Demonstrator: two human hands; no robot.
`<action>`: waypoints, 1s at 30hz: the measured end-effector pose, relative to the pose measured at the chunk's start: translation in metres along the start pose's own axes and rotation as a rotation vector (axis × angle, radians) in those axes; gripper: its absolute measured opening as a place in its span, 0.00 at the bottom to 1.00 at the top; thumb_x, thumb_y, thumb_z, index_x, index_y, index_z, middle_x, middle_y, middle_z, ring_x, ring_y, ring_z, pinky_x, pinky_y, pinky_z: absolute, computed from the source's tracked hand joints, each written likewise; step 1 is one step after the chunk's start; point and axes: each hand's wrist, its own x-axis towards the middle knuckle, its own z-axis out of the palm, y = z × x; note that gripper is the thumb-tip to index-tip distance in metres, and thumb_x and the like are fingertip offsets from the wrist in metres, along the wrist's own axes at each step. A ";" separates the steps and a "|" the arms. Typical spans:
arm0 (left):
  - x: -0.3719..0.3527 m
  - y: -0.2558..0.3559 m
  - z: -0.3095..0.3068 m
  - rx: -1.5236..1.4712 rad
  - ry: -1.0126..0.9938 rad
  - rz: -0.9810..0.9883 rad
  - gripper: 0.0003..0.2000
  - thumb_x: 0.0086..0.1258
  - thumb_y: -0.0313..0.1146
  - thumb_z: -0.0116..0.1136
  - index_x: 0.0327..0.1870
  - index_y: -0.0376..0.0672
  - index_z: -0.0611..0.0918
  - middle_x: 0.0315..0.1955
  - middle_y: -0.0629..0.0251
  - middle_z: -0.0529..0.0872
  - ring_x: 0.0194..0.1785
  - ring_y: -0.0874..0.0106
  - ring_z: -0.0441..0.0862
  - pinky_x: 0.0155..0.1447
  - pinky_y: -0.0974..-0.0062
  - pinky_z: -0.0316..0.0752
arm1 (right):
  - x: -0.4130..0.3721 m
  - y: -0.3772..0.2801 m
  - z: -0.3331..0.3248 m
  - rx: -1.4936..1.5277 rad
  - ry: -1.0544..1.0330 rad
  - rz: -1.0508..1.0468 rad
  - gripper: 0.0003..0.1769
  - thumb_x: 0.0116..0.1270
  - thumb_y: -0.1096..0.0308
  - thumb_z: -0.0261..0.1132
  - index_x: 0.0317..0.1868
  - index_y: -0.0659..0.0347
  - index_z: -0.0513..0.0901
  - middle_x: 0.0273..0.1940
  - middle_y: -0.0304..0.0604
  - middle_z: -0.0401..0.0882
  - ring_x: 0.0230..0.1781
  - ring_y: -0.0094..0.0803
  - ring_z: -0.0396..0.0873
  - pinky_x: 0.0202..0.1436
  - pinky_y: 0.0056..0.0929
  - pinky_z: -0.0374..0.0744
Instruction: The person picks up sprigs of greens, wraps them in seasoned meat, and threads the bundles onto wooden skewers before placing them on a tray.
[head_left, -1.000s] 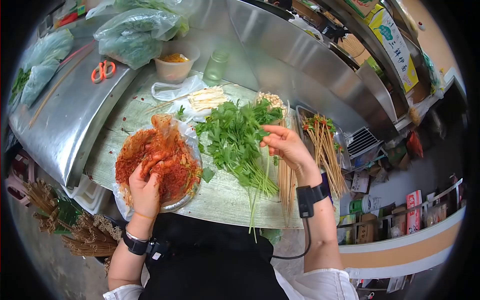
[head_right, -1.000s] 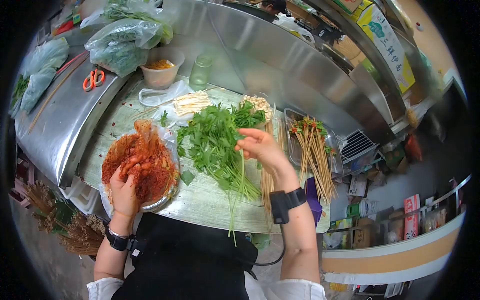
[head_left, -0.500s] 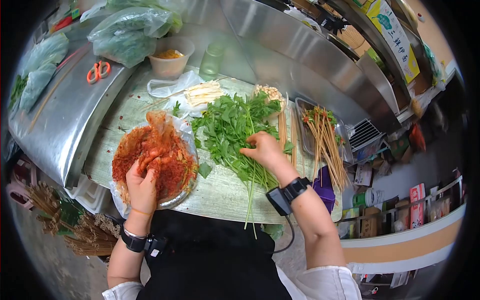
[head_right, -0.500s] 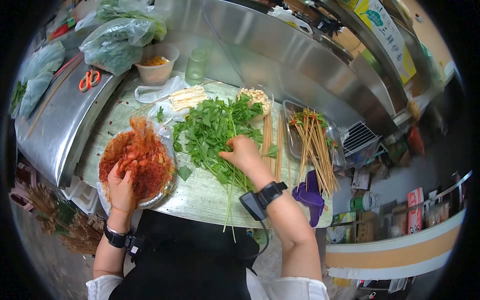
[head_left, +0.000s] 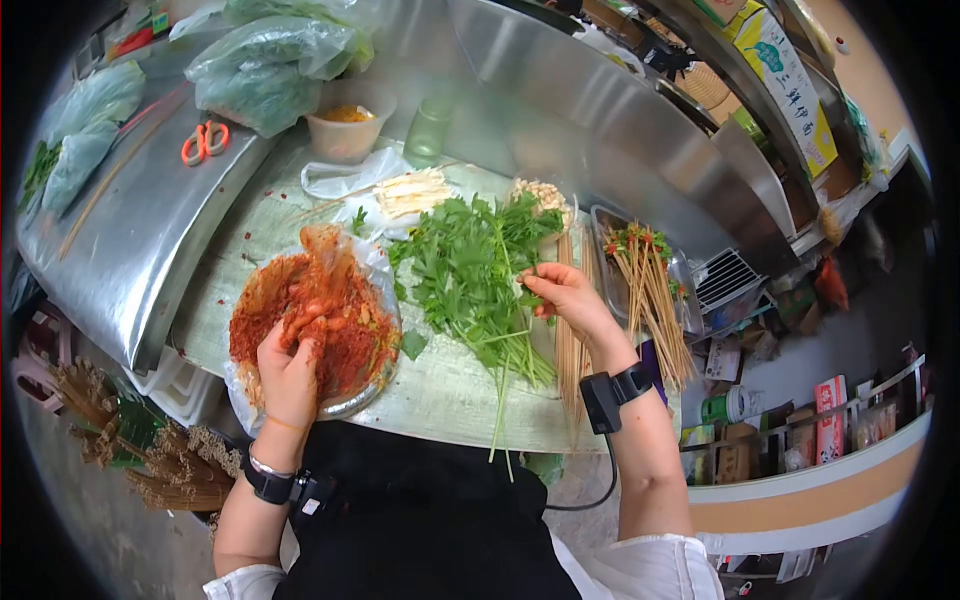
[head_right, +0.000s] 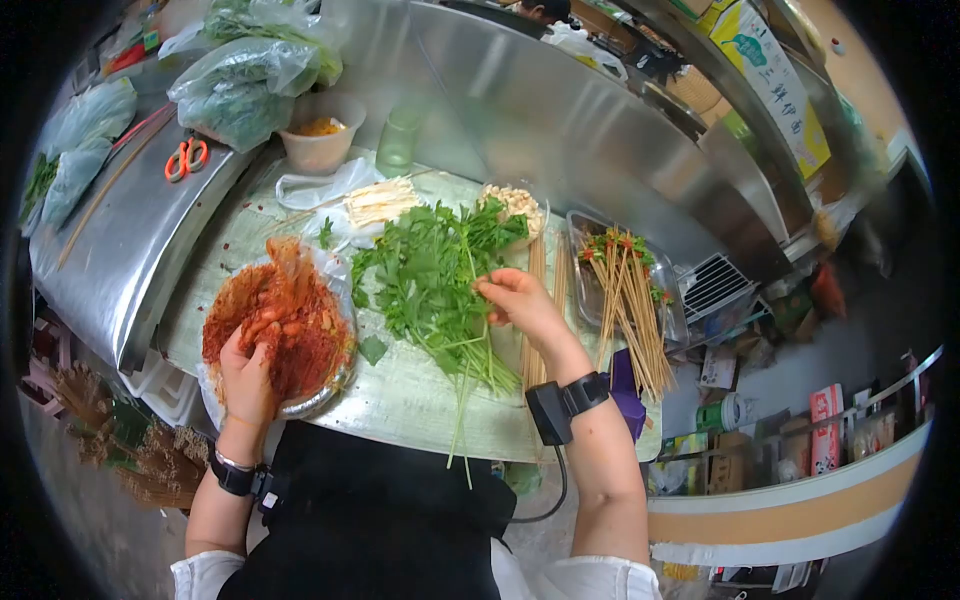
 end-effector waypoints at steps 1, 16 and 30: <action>0.000 0.002 0.002 0.001 0.007 0.012 0.12 0.64 0.19 0.47 0.48 0.31 0.77 0.43 0.60 0.82 0.46 0.73 0.79 0.55 0.78 0.70 | 0.004 0.011 -0.005 -0.162 0.018 0.009 0.07 0.66 0.67 0.60 0.41 0.59 0.79 0.25 0.28 0.73 0.19 0.14 0.71 0.22 0.13 0.70; 0.000 -0.004 -0.001 0.001 -0.002 -0.005 0.14 0.62 0.17 0.44 0.48 0.31 0.76 0.45 0.60 0.81 0.48 0.73 0.79 0.56 0.77 0.70 | -0.012 0.017 -0.005 -0.151 0.169 0.025 0.16 0.66 0.59 0.61 0.47 0.60 0.73 0.21 0.35 0.75 0.13 0.16 0.69 0.16 0.14 0.66; 0.001 -0.003 0.002 -0.032 -0.001 0.002 0.15 0.61 0.16 0.44 0.48 0.31 0.77 0.44 0.60 0.81 0.47 0.72 0.79 0.55 0.77 0.70 | 0.029 0.046 -0.044 -0.884 0.523 -0.199 0.19 0.56 0.62 0.67 0.43 0.64 0.77 0.23 0.41 0.77 0.23 0.33 0.78 0.26 0.29 0.75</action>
